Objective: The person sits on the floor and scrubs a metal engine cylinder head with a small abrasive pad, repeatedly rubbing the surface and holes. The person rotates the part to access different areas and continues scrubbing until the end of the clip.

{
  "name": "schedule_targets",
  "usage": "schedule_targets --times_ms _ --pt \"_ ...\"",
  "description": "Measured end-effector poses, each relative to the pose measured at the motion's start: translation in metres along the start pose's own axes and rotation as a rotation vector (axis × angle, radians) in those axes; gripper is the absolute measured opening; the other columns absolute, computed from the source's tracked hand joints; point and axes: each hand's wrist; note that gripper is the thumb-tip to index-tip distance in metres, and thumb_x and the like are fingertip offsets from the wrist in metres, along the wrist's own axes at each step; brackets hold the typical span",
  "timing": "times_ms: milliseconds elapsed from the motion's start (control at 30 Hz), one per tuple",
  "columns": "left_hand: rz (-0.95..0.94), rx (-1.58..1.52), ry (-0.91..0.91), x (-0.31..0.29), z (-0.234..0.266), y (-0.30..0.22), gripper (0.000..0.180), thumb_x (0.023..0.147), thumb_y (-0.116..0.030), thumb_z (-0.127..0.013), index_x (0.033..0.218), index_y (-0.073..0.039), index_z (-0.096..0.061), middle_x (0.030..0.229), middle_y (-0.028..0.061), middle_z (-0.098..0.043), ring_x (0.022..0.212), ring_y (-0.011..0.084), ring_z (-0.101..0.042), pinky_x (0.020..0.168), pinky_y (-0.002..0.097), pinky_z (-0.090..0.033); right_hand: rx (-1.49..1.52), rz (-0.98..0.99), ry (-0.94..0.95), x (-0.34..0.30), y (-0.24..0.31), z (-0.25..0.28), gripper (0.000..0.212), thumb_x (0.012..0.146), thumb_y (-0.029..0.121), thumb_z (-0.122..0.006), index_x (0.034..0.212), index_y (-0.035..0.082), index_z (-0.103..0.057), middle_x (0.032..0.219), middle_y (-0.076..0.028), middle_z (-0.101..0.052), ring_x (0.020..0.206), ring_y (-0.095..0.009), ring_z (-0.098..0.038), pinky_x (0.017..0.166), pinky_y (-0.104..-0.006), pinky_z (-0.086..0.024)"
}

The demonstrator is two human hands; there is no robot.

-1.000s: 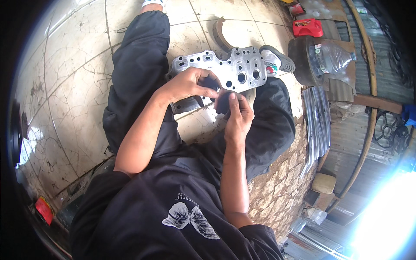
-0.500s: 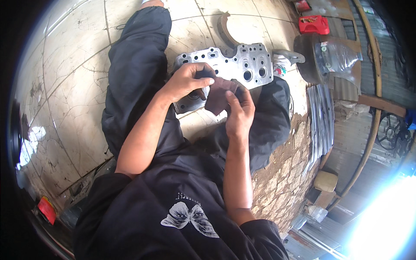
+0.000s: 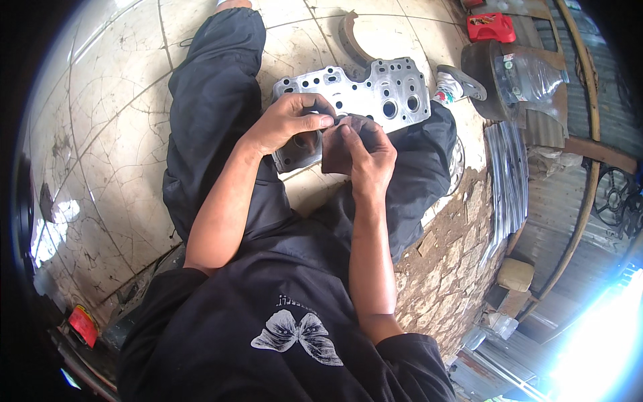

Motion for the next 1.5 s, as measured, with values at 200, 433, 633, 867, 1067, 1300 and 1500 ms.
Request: schedule_targets --times_ms 200,433,633,867,1067,1300,1500 --pt "0.0 0.064 -0.04 -0.001 -0.002 -0.002 0.022 0.096 -0.018 -0.08 0.111 -0.004 -0.072 0.1 0.0038 -0.076 0.087 0.0108 -0.074 0.068 0.0242 -0.062 -0.1 0.014 -0.025 0.003 0.002 -0.003 0.016 0.094 0.006 -0.078 0.108 -0.001 -0.078 0.094 -0.004 -0.079 0.083 -0.01 -0.068 0.079 -0.026 -0.054" --pt "0.001 -0.012 -0.144 0.003 -0.003 0.003 0.022 0.088 -0.01 -0.086 0.104 -0.001 -0.074 0.093 0.0073 -0.079 0.086 0.0122 -0.076 0.068 0.0248 -0.062 -0.445 0.213 -0.098 0.004 0.003 -0.006 0.017 0.092 0.009 -0.079 0.107 0.002 -0.081 0.089 -0.007 -0.081 0.083 -0.009 -0.072 0.08 -0.0277 -0.056" --pt "-0.065 0.132 -0.263 0.006 -0.006 0.0 0.027 0.081 -0.016 -0.094 0.088 -0.001 -0.073 0.078 0.0036 -0.074 0.07 0.0093 -0.07 0.062 0.0239 -0.055 -0.443 0.214 0.091 -0.005 0.018 -0.013 0.029 0.089 0.009 -0.077 0.116 0.0 -0.077 0.094 -0.01 -0.081 0.086 -0.016 -0.075 0.084 -0.0319 -0.058" --pt "0.104 0.219 -0.234 0.005 -0.005 -0.008 0.038 0.077 -0.027 -0.098 0.076 -0.006 -0.065 0.068 -0.0028 -0.063 0.058 0.0041 -0.053 0.053 0.0234 -0.042 -0.304 0.135 0.168 -0.001 -0.001 -0.008 0.027 0.093 0.008 -0.08 0.118 0.0 -0.075 0.103 -0.007 -0.079 0.093 -0.011 -0.069 0.088 -0.03 -0.055" --pt "-0.055 0.474 -0.179 0.003 -0.001 -0.003 0.044 0.075 -0.034 -0.098 0.077 -0.005 -0.064 0.071 -0.0014 -0.063 0.066 0.007 -0.055 0.06 0.0281 -0.044 -0.073 -0.004 0.265 -0.003 0.002 -0.006 0.024 0.093 0.007 -0.081 0.114 -0.001 -0.076 0.102 -0.003 -0.077 0.093 -0.01 -0.067 0.087 -0.0275 -0.055" --pt "0.031 0.567 -0.129 -0.001 0.0 -0.017 0.047 0.074 -0.039 -0.097 0.076 -0.005 -0.064 0.071 -0.0023 -0.061 0.072 0.0062 -0.054 0.066 0.027 -0.044 -0.088 -0.051 0.35 0.001 0.002 0.003 0.025 0.088 0.007 -0.085 0.111 -0.001 -0.078 0.101 -0.003 -0.076 0.094 -0.011 -0.066 0.089 -0.0274 -0.054" --pt "-0.233 0.332 -0.392 -0.001 0.01 -0.007 0.031 0.092 -0.029 -0.084 0.08 -0.005 -0.069 0.072 -0.0069 -0.059 0.07 0.0037 -0.051 0.063 0.0248 -0.04 -0.151 -0.142 0.183 0.025 0.001 -0.002 0.022 0.098 0.011 -0.077 0.115 -0.002 -0.077 0.087 0.0 -0.072 0.067 -0.003 -0.052 0.058 -0.0198 -0.038"
Point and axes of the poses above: each hand's wrist, its own x-axis towards the middle knuckle, its own z-axis out of the back of the hand, y = z × x
